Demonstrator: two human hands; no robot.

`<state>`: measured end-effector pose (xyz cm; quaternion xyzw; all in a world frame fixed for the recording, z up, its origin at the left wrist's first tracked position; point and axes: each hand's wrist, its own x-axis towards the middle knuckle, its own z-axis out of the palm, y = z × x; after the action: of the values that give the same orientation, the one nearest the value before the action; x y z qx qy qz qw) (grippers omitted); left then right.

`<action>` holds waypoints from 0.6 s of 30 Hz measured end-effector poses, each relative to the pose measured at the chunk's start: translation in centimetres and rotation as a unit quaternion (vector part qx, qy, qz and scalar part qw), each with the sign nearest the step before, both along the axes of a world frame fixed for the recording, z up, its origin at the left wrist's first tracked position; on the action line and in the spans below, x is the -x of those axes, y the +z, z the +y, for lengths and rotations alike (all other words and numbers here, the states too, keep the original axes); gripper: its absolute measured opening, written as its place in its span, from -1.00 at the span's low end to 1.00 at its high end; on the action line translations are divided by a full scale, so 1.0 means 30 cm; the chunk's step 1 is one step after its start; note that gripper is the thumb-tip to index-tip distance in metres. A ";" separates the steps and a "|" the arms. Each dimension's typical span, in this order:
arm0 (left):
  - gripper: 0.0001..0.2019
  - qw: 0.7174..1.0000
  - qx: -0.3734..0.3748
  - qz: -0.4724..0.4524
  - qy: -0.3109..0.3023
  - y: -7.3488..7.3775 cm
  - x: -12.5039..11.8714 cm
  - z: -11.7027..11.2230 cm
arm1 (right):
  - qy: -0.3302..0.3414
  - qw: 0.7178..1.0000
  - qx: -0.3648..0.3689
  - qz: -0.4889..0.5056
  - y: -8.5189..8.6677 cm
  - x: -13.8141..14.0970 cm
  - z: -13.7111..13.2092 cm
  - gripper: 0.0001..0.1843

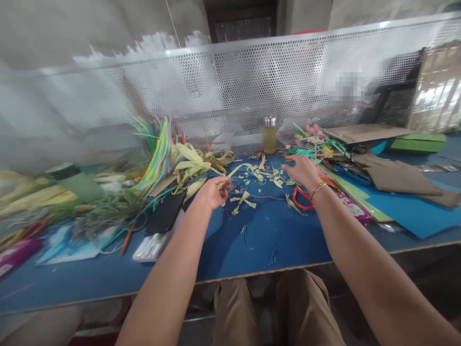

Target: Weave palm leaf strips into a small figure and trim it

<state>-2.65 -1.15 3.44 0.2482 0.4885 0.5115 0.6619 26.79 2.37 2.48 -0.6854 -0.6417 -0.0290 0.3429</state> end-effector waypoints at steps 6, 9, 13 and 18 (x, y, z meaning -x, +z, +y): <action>-0.91 1.000 -0.004 -0.027 0.002 -0.006 0.003 0.007 | 0.000 0.998 0.042 -0.045 0.043 0.026 -0.040 -0.65; -0.89 1.000 -0.013 -0.022 0.014 -0.002 -0.001 0.007 | -0.003 0.992 0.081 -0.096 0.087 0.002 -0.074 -0.70; -0.92 0.999 -0.044 -0.010 0.015 0.007 -0.015 0.000 | -0.027 0.966 0.169 -0.192 0.108 -0.026 -0.156 -0.68; -0.95 0.997 -0.070 0.012 0.022 0.009 -0.028 -0.010 | -0.055 0.945 0.213 -0.244 0.037 0.011 -0.260 -0.62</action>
<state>-1.82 -1.46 3.69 0.2897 0.4648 0.5559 0.6253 26.45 -5.42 3.60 -0.7487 -0.6582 -0.0764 0.0198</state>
